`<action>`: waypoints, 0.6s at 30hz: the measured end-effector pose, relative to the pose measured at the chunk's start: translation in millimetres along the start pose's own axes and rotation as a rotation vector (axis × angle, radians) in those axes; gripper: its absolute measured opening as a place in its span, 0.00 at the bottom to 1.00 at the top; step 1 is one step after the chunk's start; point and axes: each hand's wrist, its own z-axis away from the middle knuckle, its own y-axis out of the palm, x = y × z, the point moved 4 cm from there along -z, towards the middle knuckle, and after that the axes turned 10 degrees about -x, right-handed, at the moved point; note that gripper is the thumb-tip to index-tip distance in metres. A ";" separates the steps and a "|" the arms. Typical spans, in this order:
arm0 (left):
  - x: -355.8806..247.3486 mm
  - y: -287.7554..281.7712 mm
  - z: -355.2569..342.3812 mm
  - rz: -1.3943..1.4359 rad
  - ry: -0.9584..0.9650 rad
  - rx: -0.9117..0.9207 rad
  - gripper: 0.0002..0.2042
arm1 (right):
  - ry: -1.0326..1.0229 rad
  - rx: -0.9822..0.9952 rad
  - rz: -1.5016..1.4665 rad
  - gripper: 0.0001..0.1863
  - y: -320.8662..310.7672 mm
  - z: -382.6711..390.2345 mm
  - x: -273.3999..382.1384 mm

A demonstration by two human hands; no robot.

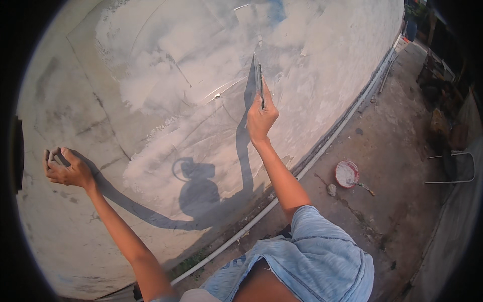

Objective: The person applies white plaster to a wall using a trowel and a smaller scraper. They repeatedly scoop plaster from a red bucket, spread it on the wall, and smooth the surface. The person works on different sections of the wall, occasionally stepping back to reposition.

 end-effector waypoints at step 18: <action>-2.2 0.4 0.6 0.009 0.003 0.004 0.10 | -0.176 0.094 -0.087 0.29 6.0 41.7 31.7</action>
